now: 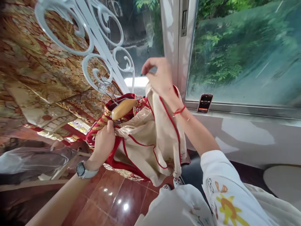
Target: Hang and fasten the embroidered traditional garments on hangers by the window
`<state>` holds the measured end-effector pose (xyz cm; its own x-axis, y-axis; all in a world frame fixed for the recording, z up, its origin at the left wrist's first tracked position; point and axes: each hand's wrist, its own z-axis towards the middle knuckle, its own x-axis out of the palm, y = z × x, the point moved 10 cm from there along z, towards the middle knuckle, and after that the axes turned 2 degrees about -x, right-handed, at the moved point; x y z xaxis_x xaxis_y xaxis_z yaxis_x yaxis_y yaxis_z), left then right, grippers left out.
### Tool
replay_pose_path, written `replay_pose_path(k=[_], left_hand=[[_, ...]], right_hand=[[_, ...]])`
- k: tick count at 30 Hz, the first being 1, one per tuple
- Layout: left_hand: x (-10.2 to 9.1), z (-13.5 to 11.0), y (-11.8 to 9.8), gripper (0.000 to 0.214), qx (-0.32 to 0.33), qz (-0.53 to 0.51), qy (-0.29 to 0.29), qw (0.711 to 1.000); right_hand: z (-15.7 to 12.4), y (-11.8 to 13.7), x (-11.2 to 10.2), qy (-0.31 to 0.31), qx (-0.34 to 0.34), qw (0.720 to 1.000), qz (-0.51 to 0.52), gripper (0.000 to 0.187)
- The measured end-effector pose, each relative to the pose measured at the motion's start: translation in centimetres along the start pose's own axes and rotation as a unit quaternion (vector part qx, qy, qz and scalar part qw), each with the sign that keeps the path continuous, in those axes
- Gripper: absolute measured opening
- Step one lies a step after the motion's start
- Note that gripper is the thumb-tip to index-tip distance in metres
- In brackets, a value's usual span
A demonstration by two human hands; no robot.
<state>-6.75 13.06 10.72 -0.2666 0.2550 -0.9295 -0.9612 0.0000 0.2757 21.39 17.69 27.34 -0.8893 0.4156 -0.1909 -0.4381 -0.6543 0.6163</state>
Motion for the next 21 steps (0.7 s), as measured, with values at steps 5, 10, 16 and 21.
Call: replay_pose_path(k=[5, 10, 16, 21], left_hand=[[0.0, 0.0, -0.5, 0.036, 0.01, 0.0, 0.007, 1.0], [0.1, -0.1, -0.8, 0.034, 0.012, 0.011, 0.007, 1.0], [0.9, 0.7, -0.3, 0.037, 0.002, -0.007, -0.033, 0.999], [0.7, 0.9, 1.9, 0.031, 0.007, -0.152, -0.131, 0.98]], right_hand=[[4.1, -3.6, -0.7, -0.073, 0.079, 0.994, 0.026, 0.036], [7.6, -1.4, -1.0, -0.058, 0.054, 0.996, 0.05, 0.042], [-8.8, 1.8, 8.0, 0.268, -0.043, 0.962, 0.024, 0.024], [-21.1, -7.5, 10.4, 0.369, 0.01, 0.909, -0.192, 0.05]])
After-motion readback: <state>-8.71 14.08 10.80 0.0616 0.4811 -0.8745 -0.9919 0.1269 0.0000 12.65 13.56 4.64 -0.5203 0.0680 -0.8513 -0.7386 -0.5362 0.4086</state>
